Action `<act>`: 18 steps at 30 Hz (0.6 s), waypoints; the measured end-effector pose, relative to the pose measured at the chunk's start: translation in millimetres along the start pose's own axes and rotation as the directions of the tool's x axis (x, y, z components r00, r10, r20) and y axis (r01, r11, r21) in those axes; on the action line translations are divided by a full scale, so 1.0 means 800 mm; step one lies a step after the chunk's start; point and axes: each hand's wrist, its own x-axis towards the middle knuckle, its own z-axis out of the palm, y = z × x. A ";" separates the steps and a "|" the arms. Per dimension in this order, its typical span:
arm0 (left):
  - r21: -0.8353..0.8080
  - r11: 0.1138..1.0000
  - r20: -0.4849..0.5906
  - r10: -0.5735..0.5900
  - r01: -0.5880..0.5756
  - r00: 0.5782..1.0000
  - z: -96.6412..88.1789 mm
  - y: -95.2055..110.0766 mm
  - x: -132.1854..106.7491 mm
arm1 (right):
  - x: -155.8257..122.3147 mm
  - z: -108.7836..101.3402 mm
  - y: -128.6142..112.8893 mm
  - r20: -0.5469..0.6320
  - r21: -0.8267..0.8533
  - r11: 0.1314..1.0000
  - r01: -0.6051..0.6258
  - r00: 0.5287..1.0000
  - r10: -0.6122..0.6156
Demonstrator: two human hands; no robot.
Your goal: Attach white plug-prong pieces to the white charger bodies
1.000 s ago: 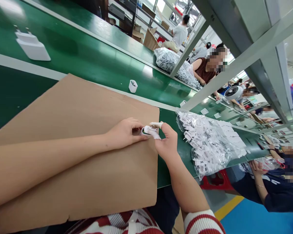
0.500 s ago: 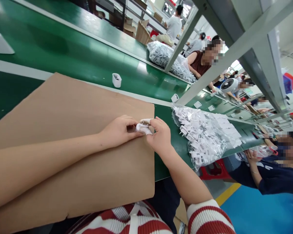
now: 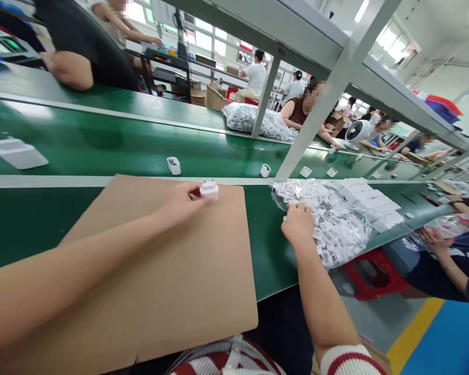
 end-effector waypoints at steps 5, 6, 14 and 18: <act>0.221 0.975 -0.179 0.031 0.009 0.983 -0.020 -0.024 0.099 | 0.000 0.017 0.012 0.011 -0.049 0.998 0.029 1.000 -0.028; 0.259 0.966 -0.222 0.033 0.026 0.975 -0.019 -0.028 0.115 | 0.000 0.021 0.011 -0.026 -0.034 0.998 0.044 0.999 -0.045; 0.408 0.905 -0.397 0.056 0.121 0.916 -0.025 -0.062 0.154 | -0.001 0.037 0.019 -0.236 0.077 0.992 0.099 0.969 -0.078; 0.310 0.902 -0.514 -0.105 0.299 0.851 -0.059 -0.085 0.150 | 0.003 0.040 0.020 -0.258 0.245 0.960 0.135 0.964 -0.070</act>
